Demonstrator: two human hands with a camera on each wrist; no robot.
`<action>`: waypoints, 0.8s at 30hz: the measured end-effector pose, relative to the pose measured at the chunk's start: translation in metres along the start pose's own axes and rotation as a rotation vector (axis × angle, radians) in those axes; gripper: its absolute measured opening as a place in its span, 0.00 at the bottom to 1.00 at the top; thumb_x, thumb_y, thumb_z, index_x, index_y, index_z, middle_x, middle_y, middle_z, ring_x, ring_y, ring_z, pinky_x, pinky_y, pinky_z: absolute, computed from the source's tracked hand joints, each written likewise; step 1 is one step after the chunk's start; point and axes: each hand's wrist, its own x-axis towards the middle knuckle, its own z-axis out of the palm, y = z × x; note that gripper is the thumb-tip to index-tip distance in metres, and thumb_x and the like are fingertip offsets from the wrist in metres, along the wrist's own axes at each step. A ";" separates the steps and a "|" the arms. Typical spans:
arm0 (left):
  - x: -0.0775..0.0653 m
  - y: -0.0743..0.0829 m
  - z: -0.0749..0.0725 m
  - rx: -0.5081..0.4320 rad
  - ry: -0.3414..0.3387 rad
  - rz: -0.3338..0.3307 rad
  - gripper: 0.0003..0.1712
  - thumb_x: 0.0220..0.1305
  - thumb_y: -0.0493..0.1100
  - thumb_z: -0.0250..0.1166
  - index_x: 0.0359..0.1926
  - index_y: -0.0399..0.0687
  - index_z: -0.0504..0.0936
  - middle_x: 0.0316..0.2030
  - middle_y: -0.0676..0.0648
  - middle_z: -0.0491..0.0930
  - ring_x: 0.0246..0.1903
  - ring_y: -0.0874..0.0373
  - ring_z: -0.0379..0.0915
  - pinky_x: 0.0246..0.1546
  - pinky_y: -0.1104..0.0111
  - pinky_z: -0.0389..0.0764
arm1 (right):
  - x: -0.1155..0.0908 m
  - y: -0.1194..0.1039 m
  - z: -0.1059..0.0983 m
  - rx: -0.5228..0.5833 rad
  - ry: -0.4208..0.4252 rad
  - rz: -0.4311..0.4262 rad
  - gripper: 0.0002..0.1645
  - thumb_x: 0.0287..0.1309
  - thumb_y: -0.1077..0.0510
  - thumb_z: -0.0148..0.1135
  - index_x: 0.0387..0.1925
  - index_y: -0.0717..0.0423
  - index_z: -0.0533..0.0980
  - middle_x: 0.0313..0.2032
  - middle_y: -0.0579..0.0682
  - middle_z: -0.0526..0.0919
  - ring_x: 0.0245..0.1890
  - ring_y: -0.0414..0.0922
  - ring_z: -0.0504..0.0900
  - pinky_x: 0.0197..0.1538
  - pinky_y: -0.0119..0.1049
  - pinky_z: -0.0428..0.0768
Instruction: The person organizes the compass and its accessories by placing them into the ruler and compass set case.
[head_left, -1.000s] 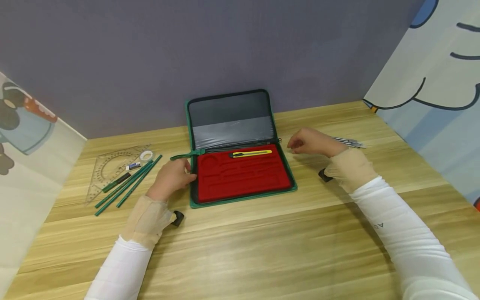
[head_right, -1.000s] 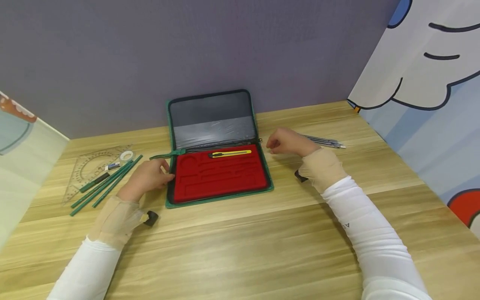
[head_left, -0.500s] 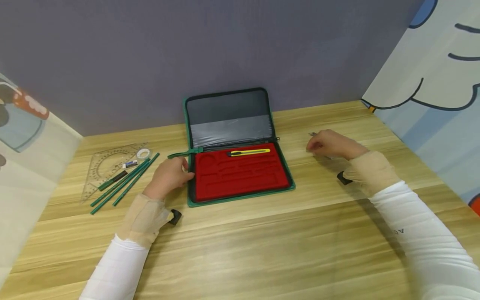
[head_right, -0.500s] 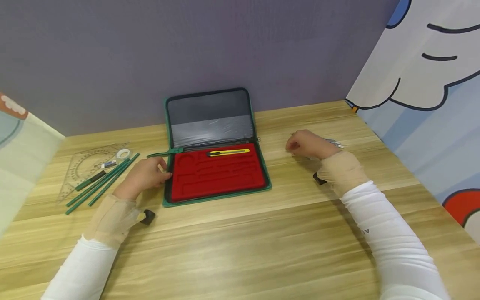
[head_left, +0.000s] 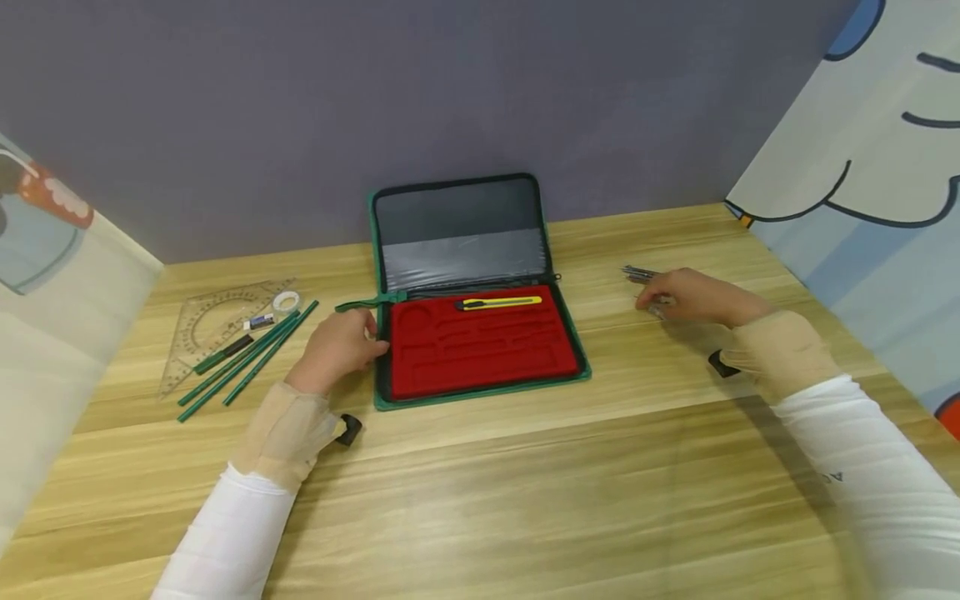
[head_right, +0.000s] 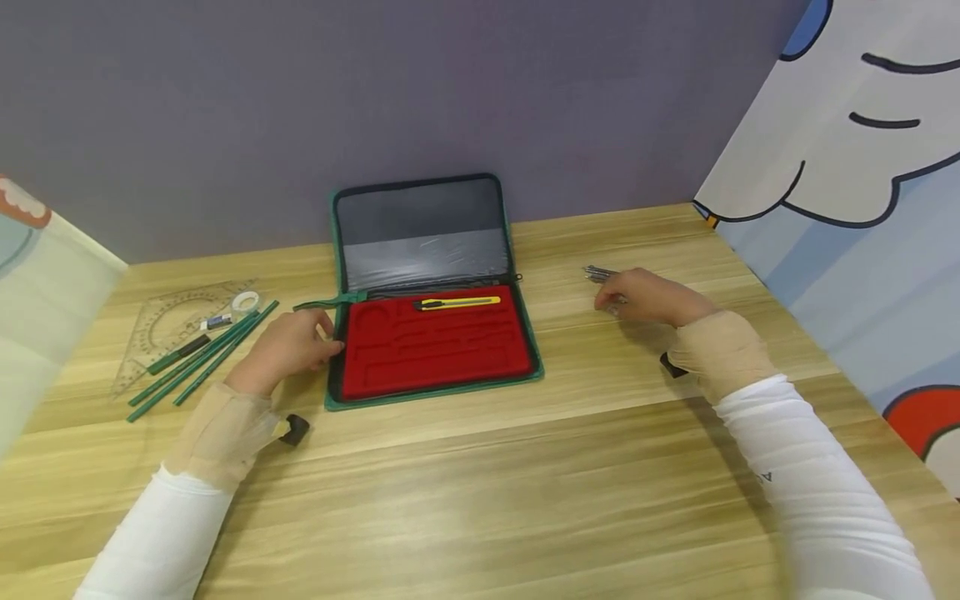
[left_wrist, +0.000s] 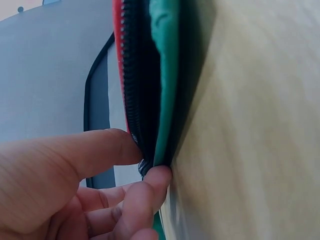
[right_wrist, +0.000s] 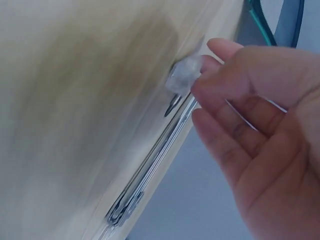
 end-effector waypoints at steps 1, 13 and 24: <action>0.000 0.000 0.000 -0.001 -0.001 0.001 0.16 0.60 0.45 0.62 0.42 0.36 0.74 0.16 0.49 0.79 0.19 0.58 0.74 0.23 0.66 0.69 | -0.001 0.000 0.000 0.006 -0.006 0.010 0.16 0.52 0.75 0.58 0.43 0.64 0.80 0.44 0.58 0.81 0.45 0.57 0.79 0.47 0.51 0.76; 0.001 0.000 0.000 -0.005 -0.003 0.003 0.17 0.61 0.44 0.63 0.43 0.35 0.74 0.16 0.49 0.80 0.18 0.60 0.76 0.25 0.66 0.70 | -0.009 0.002 0.001 0.062 -0.009 0.019 0.19 0.47 0.78 0.57 0.44 0.67 0.79 0.45 0.60 0.79 0.44 0.56 0.78 0.46 0.47 0.79; 0.001 -0.001 0.000 -0.003 0.005 0.006 0.16 0.60 0.44 0.63 0.42 0.35 0.74 0.16 0.49 0.79 0.18 0.59 0.75 0.25 0.66 0.70 | -0.012 0.003 0.003 0.182 -0.010 0.016 0.19 0.49 0.80 0.57 0.44 0.67 0.77 0.43 0.58 0.78 0.43 0.54 0.78 0.44 0.45 0.79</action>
